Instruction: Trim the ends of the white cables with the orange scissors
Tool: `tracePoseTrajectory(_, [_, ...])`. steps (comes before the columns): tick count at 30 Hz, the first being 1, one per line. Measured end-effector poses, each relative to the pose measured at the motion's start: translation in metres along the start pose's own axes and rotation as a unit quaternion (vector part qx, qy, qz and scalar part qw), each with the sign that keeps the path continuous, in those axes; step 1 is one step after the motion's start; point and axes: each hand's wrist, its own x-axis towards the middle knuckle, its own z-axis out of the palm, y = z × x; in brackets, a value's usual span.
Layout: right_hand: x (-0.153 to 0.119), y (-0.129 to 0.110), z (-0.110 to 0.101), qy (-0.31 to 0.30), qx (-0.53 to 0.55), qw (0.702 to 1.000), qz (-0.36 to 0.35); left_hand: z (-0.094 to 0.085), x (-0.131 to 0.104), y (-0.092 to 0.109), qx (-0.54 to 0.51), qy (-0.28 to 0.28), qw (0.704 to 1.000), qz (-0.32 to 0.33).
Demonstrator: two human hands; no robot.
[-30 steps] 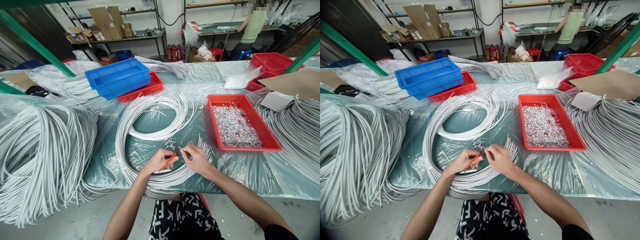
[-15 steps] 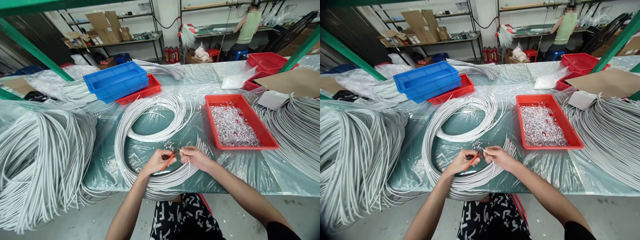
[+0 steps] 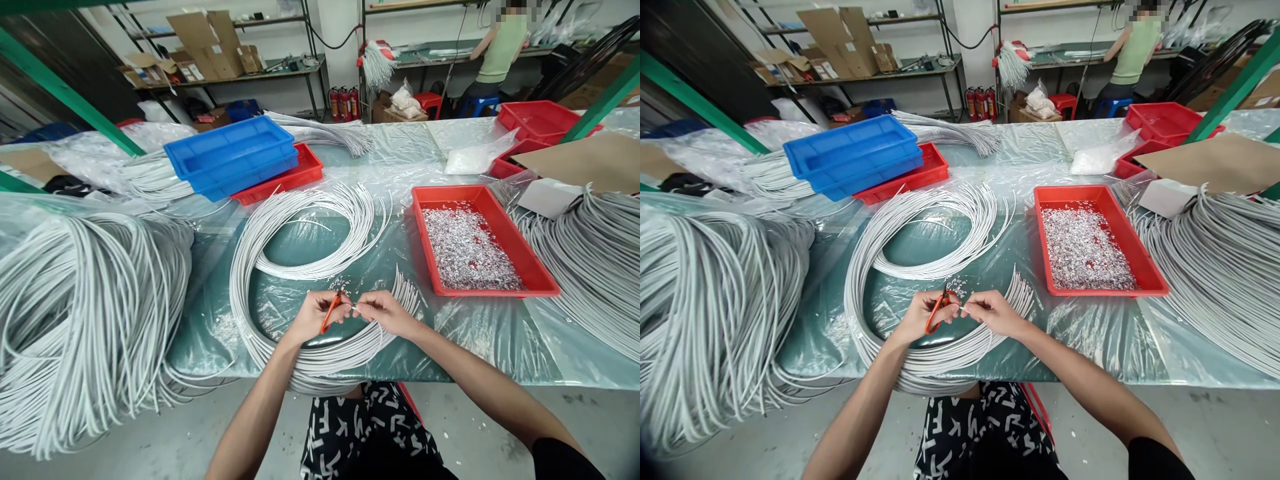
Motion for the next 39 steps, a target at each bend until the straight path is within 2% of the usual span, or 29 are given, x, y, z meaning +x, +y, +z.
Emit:
tracePoseTrajectory(5, [-0.001,-0.002,0.001,-0.029,-0.017,0.999,-0.043,-0.002,-0.003,0.001,-0.041,-0.038,0.998,-0.013])
tracePoseTrajectory(8, [-0.002,-0.003,0.002,-0.031,-0.012,0.998,-0.058,-0.002,-0.002,-0.001,-0.063,-0.038,0.997,-0.012])
tracePoseTrajectory(12, [-0.003,-0.007,0.006,0.011,-0.036,0.997,-0.072,0.000,-0.001,0.001,-0.076,-0.007,0.997,-0.010])
tracePoseTrajectory(17, [-0.004,-0.008,0.009,0.059,-0.115,0.986,-0.104,0.003,0.000,0.004,-0.078,0.014,0.997,-0.009])
tracePoseTrajectory(26, [-0.005,-0.005,0.013,0.121,-0.257,0.939,-0.194,0.005,0.003,0.003,-0.057,0.046,0.997,-0.011])
tracePoseTrajectory(33, [-0.005,-0.003,0.012,0.132,-0.259,0.938,-0.188,0.004,0.002,-0.001,-0.049,0.072,0.996,-0.010])
tracePoseTrajectory(39, [-0.005,-0.002,0.012,0.125,-0.268,0.938,-0.181,0.005,0.002,-0.005,0.010,0.035,0.999,0.023])
